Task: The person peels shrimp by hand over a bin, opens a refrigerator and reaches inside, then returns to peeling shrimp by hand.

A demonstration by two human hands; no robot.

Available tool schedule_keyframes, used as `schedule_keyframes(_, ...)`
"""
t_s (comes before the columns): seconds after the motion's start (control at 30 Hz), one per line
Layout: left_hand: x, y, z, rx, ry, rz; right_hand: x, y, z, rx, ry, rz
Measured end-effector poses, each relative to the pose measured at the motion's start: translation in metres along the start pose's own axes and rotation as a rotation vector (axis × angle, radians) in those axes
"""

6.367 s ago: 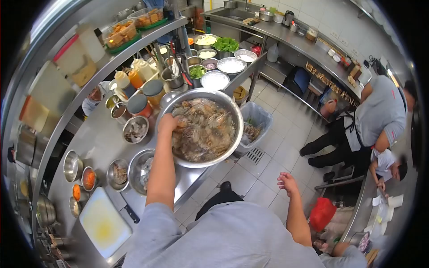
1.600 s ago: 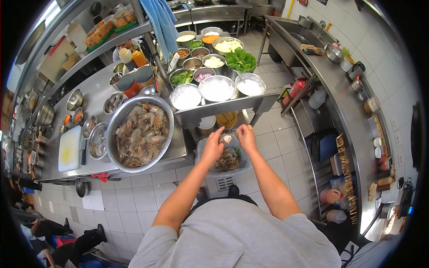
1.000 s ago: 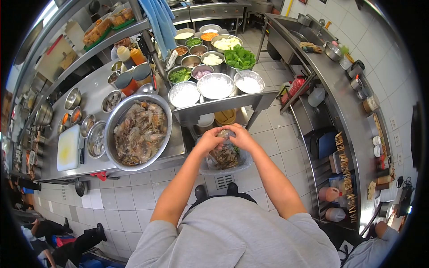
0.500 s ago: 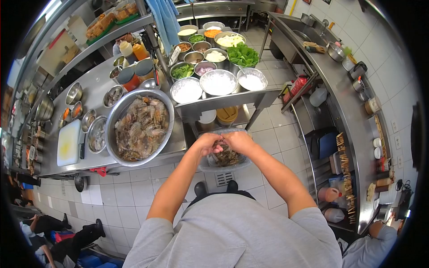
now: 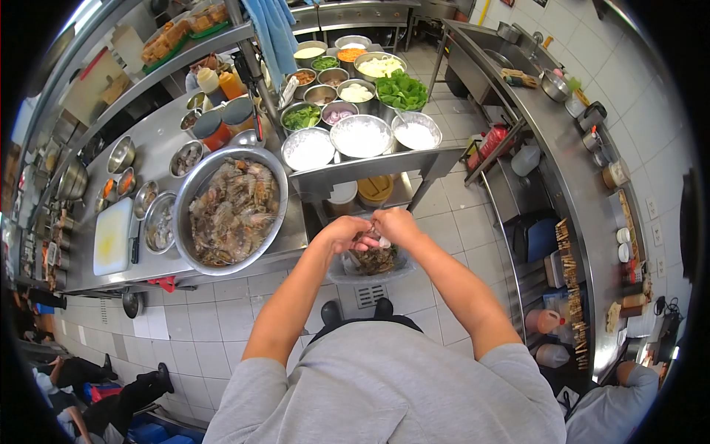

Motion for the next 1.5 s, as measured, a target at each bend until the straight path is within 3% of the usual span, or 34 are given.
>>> schedule_keyframes(0.1,-0.009,0.003,-0.009,0.056,0.072,-0.006,0.0,-0.003,-0.015,0.221,0.12,-0.118)
schedule_keyframes(0.17,-0.013,-0.002,-0.023,0.177,0.237,-0.06,0.0,-0.009,-0.023,0.365,0.168,-0.159)
schedule_keyframes(0.23,-0.017,-0.008,-0.032,0.233,0.322,-0.067,-0.013,0.01,-0.037,0.863,0.679,0.171)
schedule_keyframes(0.33,-0.017,-0.011,-0.04,0.28,0.446,-0.074,-0.021,0.009,-0.029,1.092,0.79,0.241)
schedule_keyframes(0.4,-0.017,-0.011,-0.04,0.27,0.486,-0.079,-0.022,0.008,-0.023,1.119,0.788,0.243)
schedule_keyframes(0.47,-0.022,-0.013,-0.045,0.092,0.631,-0.222,-0.024,0.01,-0.018,1.146,0.789,0.246)
schedule_keyframes(0.5,-0.021,-0.006,-0.04,0.093,0.632,-0.221,-0.022,0.01,-0.022,1.146,0.803,0.153)
schedule_keyframes(0.57,-0.023,-0.014,-0.032,-0.065,0.654,-0.499,-0.023,0.018,-0.023,1.147,0.812,0.058)
schedule_keyframes(0.67,-0.007,-0.008,-0.014,-0.133,0.598,-0.485,-0.024,0.014,-0.02,0.982,0.756,-0.15)
schedule_keyframes(0.73,-0.003,-0.003,-0.008,-0.047,0.605,-0.433,-0.016,-0.016,0.001,0.443,0.51,-0.224)
schedule_keyframes(0.9,0.003,0.003,0.004,-0.123,0.582,-0.447,-0.016,-0.005,0.005,0.265,0.356,-0.262)
schedule_keyframes(1.1,-0.008,0.006,-0.007,0.018,0.592,-0.498,-0.014,0.007,-0.026,0.484,0.633,-0.221)
schedule_keyframes(1.17,-0.008,0.005,-0.01,-0.041,0.6,-0.42,-0.021,0.024,-0.036,1.048,0.951,-0.155)
schedule_keyframes(1.4,-0.007,0.005,-0.012,-0.136,0.66,-0.32,-0.017,0.02,-0.02,1.162,0.936,-0.155)
schedule_keyframes(1.5,-0.005,0.001,-0.007,-0.154,0.61,-0.325,-0.011,0.012,-0.008,1.181,0.767,-0.147)
Point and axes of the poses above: each hand's wrist, its own x-axis towards the middle knuckle, its own y-axis out of the palm, z = x × y, the point moved 7 cm from there along x, towards the middle knuckle, and after that the axes turned 11 degrees about -z, right-handed, at the moved point
